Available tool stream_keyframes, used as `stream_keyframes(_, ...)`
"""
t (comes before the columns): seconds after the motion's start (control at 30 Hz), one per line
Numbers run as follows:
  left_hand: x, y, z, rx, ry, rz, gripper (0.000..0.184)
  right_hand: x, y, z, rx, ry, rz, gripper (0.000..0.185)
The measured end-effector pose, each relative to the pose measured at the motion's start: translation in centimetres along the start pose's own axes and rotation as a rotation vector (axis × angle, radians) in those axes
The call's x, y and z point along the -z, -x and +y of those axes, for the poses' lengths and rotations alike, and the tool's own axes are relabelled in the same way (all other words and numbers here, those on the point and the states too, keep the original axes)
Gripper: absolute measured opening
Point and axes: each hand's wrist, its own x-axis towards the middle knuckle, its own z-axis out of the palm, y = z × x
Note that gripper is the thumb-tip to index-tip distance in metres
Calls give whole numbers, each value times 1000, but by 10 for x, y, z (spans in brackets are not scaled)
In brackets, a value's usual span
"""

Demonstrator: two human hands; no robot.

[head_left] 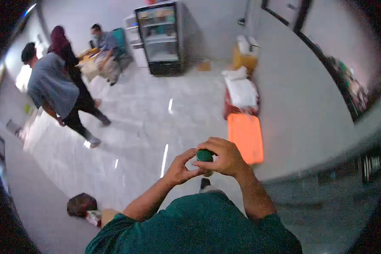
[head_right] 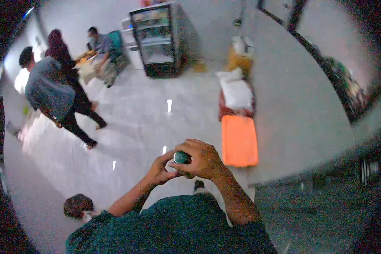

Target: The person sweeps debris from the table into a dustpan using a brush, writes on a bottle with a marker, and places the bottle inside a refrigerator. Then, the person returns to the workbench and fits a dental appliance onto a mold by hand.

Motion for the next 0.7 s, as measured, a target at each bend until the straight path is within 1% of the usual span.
stream_keyframes(0.03, 20, -8, -4, 96, 22, 61, 61, -6, -40, 10, 45, -61, -63, 53)
stream_keyframes(0.07, 42, -19, -19, 69, 21, 162, 60, -12, -83, 21, 94, -112, -123, 55)
stream_keyframes(0.1, 64, -30, -33, 113, -7, 267, 58, -21, -123, 35, 140, -155, -180, 57)
stream_keyframes(0.13, 94, -54, -43, 176, -30, 357, 56, -13, -180, 45, 89, -197, -327, 65)
stream_keyframes(0.17, 116, -67, -59, 233, -54, 442, 54, -20, -225, 63, 97, -232, -410, 66)
stream_keyframes(0.23, 152, -79, -93, 306, 50, 674, 49, -39, -302, 91, 113, -280, -551, 67)
stream_keyframes(0.27, 174, -82, -111, 330, 106, 780, 47, -50, -335, 99, 125, -244, -585, 66)
stream_keyframes(0.33, 223, -85, -147, 373, 170, 881, 45, -83, -390, 132, 138, -104, -586, 66)
stream_keyframes(0.37, 248, -98, -164, 427, 203, 915, 44, -92, -418, 150, 119, -57, -595, 66)
stream_keyframes(0.4, 275, -120, -179, 431, 221, 909, 46, -93, -448, 166, -11, -13, -639, 67)
stream_keyframes(0.5, 356, -193, -213, 466, 66, 847, 48, -110, -512, 234, -166, 51, -522, 66)
stream_keyframes(0.53, 383, -221, -223, 431, 73, 828, 50, -108, -533, 255, -230, 50, -518, 66)
stream_keyframes(0.63, 461, -305, -245, 358, -160, 726, 51, -102, -582, 315, -417, 8, -506, 66)
stream_keyframes(0.7, 513, -360, -274, 288, -215, 719, 52, -94, -627, 351, -530, -46, -474, 68)
